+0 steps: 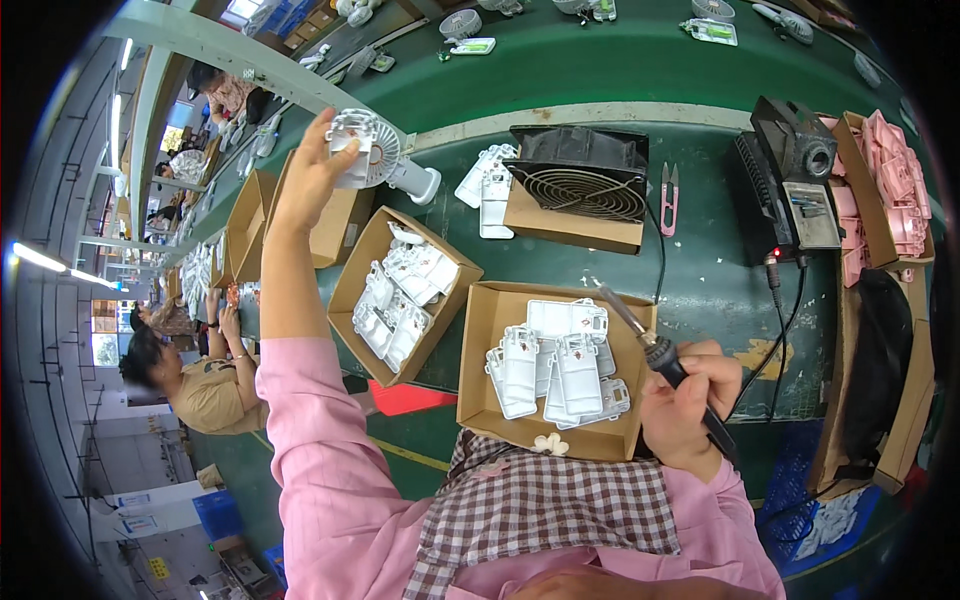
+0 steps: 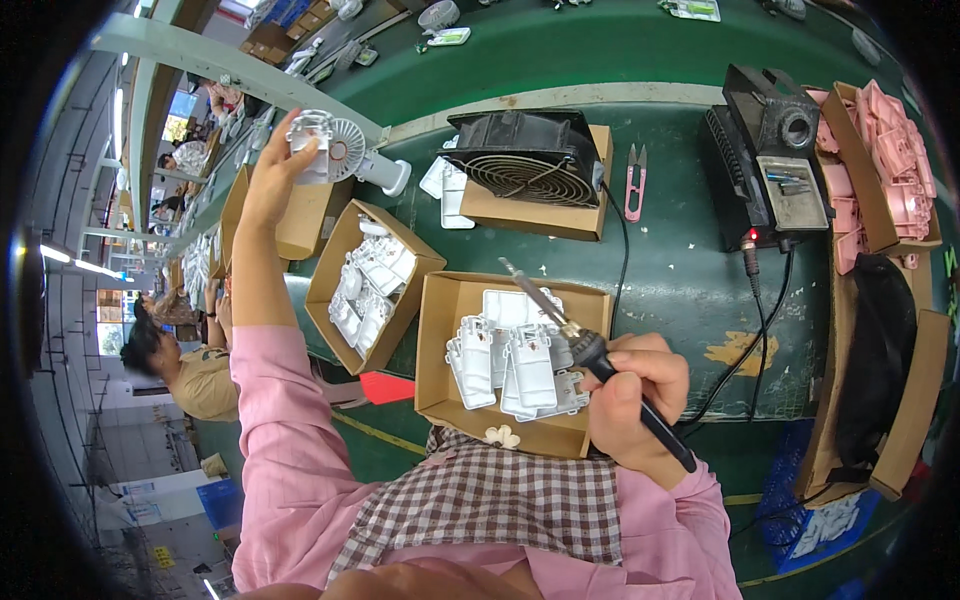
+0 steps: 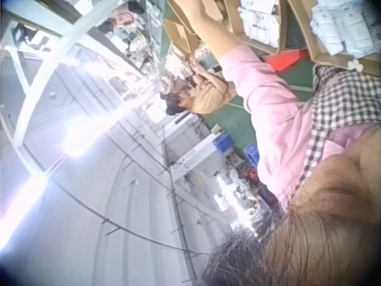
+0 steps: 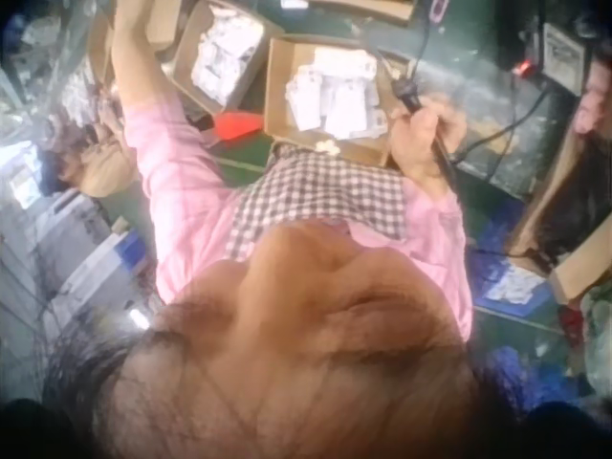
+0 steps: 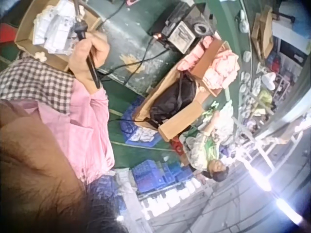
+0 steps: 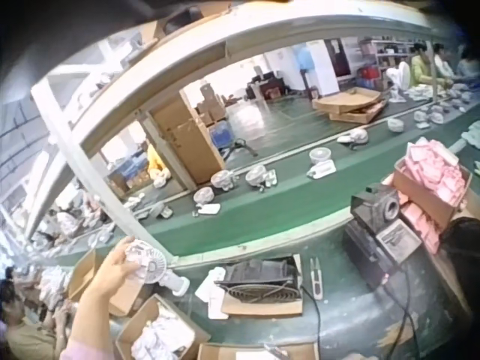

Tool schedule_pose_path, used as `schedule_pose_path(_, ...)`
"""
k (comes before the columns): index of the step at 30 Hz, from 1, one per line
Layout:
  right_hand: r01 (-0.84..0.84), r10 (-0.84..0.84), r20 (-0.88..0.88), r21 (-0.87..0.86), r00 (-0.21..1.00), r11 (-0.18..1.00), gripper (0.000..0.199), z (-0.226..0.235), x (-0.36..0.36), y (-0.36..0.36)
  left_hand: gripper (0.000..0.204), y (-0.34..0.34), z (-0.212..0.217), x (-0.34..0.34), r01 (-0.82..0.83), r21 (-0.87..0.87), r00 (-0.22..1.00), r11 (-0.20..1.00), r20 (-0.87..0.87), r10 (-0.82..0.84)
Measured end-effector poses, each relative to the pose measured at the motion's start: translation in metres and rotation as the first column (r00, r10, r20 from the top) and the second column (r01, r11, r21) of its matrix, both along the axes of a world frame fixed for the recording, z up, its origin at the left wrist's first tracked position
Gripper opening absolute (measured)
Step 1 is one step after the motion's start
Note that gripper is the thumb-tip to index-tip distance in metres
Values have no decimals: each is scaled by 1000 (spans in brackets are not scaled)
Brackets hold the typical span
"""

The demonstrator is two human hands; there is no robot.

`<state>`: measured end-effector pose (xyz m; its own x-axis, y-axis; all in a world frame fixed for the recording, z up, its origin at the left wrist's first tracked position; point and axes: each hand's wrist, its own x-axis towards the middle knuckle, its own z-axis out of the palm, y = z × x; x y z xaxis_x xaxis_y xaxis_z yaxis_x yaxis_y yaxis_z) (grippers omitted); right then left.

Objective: The person solders metal contacts onto plastic fan housings using a soldering iron, assembles fan components by hand, and sorts and solders additional plastic housings from cardboard boxes.

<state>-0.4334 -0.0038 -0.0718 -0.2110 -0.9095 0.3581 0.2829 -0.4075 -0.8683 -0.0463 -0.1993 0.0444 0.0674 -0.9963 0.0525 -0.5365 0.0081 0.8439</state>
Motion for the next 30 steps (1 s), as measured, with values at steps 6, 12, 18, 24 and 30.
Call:
schedule_pose_path(6, 335, -334, 101, 2, 937, 942, 21, 12, -22, 2, 54, -1, 0, 14, 304, 163, 944, 939, 78, -319)
schedule_pose_path(12, 694, -700, 114, 90, 705, 714, 9, 30, -84, -20, 64, 8, 7, 28, 490, 78, 871, 868, -1, -492)
schedule_pose_path(18, 760, -758, -85, -13, 647, 650, 15, 48, -108, -56, 47, -1, 1, 36, 495, 31, 869, 869, -7, -495)
schedule_pose_path(24, 762, -741, -237, 0, 629, 647, 19, 45, -127, -112, 40, -1, -14, 50, 518, 73, 791, 852, 338, -510)
schedule_pose_path(30, 491, -470, -144, 304, 871, 817, 19, 41, -136, -154, 37, 14, -15, 45, 446, -24, 832, 895, 381, -404)
